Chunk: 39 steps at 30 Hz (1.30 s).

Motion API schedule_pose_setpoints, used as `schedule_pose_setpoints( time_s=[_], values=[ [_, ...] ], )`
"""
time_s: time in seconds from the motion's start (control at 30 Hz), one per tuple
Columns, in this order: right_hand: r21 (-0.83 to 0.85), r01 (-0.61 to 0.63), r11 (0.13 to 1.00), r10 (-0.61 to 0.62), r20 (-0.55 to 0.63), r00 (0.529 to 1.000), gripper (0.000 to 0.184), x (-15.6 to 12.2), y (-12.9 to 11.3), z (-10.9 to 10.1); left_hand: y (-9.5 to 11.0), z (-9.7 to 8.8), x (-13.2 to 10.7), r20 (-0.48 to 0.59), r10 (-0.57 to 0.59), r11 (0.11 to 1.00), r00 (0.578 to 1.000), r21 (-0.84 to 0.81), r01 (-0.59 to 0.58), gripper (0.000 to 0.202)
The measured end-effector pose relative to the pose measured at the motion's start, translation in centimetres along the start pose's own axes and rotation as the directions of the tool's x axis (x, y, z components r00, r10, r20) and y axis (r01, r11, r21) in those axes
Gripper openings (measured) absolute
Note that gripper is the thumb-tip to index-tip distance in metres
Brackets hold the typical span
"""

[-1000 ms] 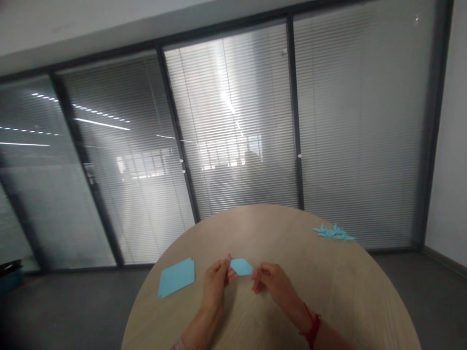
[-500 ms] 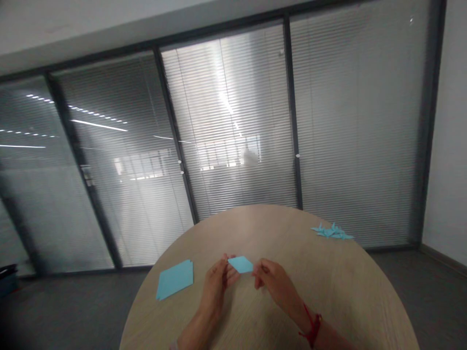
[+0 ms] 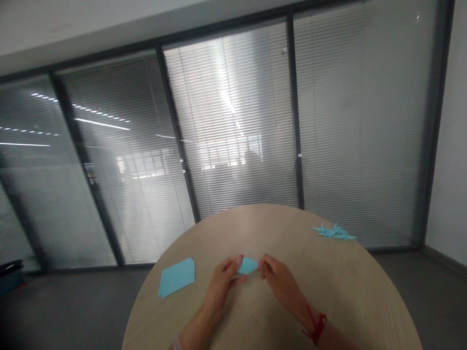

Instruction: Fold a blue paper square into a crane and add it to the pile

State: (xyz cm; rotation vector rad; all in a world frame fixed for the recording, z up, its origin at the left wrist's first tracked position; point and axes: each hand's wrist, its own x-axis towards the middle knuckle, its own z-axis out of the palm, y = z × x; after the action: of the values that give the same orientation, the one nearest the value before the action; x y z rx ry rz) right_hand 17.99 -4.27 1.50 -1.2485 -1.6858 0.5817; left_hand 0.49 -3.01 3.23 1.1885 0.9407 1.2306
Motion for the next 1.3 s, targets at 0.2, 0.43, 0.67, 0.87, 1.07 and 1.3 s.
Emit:
schedule_pose_setpoints(
  time_s=[0.2, 0.43, 0.67, 0.87, 1.07, 1.3],
  values=[
    [0.024, -0.015, 1.0, 0.017, -0.076, 0.997, 0.034, 0.2, 0.3, -0.3, -1.2, 0.2, 0.4, 0.084, -0.046, 0.997, 0.995, 0.071, 0.04, 0.041],
    [0.058, 0.014, 0.998, -0.01, -0.08, 0.997, 0.035, 0.2, 0.4, 0.0, -1.6, 0.5, 0.2, 0.206, -0.112, 0.992, 0.972, 0.085, 0.097, 0.046],
    [0.083, 0.052, 0.995, -0.051, -0.013, 0.999, 0.033, 0.0, 0.2, 0.3, -2.0, 0.7, 0.2, 0.274, -0.11, 0.99, 0.955, 0.111, 0.083, 0.045],
    [0.099, 0.064, 0.993, -0.065, -0.001, 0.998, 0.033, -0.1, -0.2, 0.3, -2.2, 0.9, -0.2, 0.272, -0.149, 0.985, 0.951, 0.123, 0.119, 0.045],
    [0.156, 0.045, 0.987, -0.033, -0.074, 0.997, 0.023, -0.1, -0.4, 0.2, -1.8, 0.4, 0.3, 0.128, -0.031, 0.998, 0.991, 0.057, 0.024, 0.039],
    [0.094, 0.115, 0.989, -0.109, -0.063, 0.992, 0.01, -0.2, 0.1, 0.8, -1.8, 0.3, 0.5, 0.087, 0.047, 0.998, 0.995, 0.035, -0.05, 0.036]
  ],
)
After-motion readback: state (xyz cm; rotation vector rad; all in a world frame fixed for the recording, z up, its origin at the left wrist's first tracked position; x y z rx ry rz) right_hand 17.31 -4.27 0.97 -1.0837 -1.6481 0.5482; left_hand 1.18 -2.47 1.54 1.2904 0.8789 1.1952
